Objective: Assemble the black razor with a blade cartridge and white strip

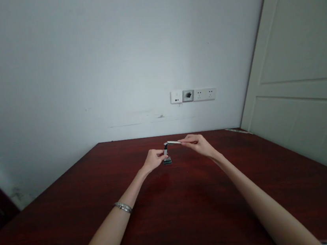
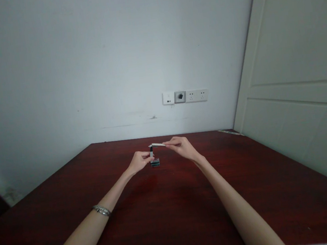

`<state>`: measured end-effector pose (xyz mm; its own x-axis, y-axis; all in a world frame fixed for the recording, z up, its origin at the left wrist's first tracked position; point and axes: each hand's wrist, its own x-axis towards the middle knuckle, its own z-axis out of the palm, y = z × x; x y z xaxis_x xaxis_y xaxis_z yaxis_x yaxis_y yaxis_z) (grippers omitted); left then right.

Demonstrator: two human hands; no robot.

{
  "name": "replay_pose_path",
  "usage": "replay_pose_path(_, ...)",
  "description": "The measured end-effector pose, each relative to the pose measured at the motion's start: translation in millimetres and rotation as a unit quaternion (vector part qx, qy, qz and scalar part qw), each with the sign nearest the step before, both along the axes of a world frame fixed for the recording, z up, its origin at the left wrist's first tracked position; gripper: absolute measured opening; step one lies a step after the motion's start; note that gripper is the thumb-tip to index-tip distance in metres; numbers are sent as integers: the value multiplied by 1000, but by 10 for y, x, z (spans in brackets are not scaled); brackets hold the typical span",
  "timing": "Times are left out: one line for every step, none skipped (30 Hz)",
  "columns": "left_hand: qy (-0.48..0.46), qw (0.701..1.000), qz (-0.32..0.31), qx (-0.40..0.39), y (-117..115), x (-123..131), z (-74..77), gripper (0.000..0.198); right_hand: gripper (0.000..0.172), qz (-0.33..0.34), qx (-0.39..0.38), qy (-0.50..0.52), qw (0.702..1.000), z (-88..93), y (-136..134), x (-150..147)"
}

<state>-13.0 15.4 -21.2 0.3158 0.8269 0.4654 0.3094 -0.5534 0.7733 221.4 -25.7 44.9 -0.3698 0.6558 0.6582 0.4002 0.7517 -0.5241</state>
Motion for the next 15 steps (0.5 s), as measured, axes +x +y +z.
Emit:
replay_pose_path(2, 1000, 1, 1, 2, -1, -1, 22, 29, 8, -5, -3, 1000, -2, -1, -3)
replay_pose_path(2, 1000, 3, 1, 5, -1, -3, 22, 29, 10, -4, -1, 1000, -4, -1, -7)
replay_pose_path(2, 1000, 6, 0, 9, 0, -6, 22, 29, 5, 0, 4, 1000, -6, -1, -12)
replay_pose_path(0, 1000, 9, -2, 12, 0, -9, 22, 29, -3, 6, 10, 1000, -7, 0, -17)
replay_pose_path(-2, 1000, 11, -4, 16, 1, -13, 23, 30, -11, 10, 13, 1000, -8, 1, -21)
replay_pose_path(-3, 1000, 10, -6, 19, 1, -17, 23, 30, -13, 10, 13, 1000, -9, 1, -25)
replay_pose_path(-5, 1000, 10, -7, 21, 1, -19, 23, 30, -10, 6, 9, 1000, -8, 1, -28)
replay_pose_path(-5, 1000, 8, -6, 22, 0, -20, 23, 30, -3, 1, 4, 1000, -7, 0, -31)
replay_pose_path(-4, 1000, 7, -6, 21, -1, -20, 23, 30, 1, -1, 3, 1000, -7, 0, -34)
replay_pose_path(-4, 1000, 5, -4, 19, -2, -18, 23, 30, 1, 1, 6, 1000, -7, -1, -38)
replay_pose_path(-3, 1000, 4, -2, 15, -3, -15, 23, 29, -5, 8, 14, 1000, -9, 0, -42)
replay_pose_path(-3, 1000, 2, 0, 11, -5, -11, 23, 29, -14, 15, 21, 1000, -12, 1, -47)
replay_pose_path(-3, 1000, 0, 2, 7, -7, -7, 22, 29, -24, 21, 25, 999, -18, 2, -51)
replay_pose_path(-2, 1000, -2, 5, 4, -9, -3, 22, 29, -28, 21, 23, 999, -24, 4, -54)
replay_pose_path(-1, 1000, -5, 8, 2, -12, 1, 21, 29, -26, 17, 15, 999, -30, 6, -56)
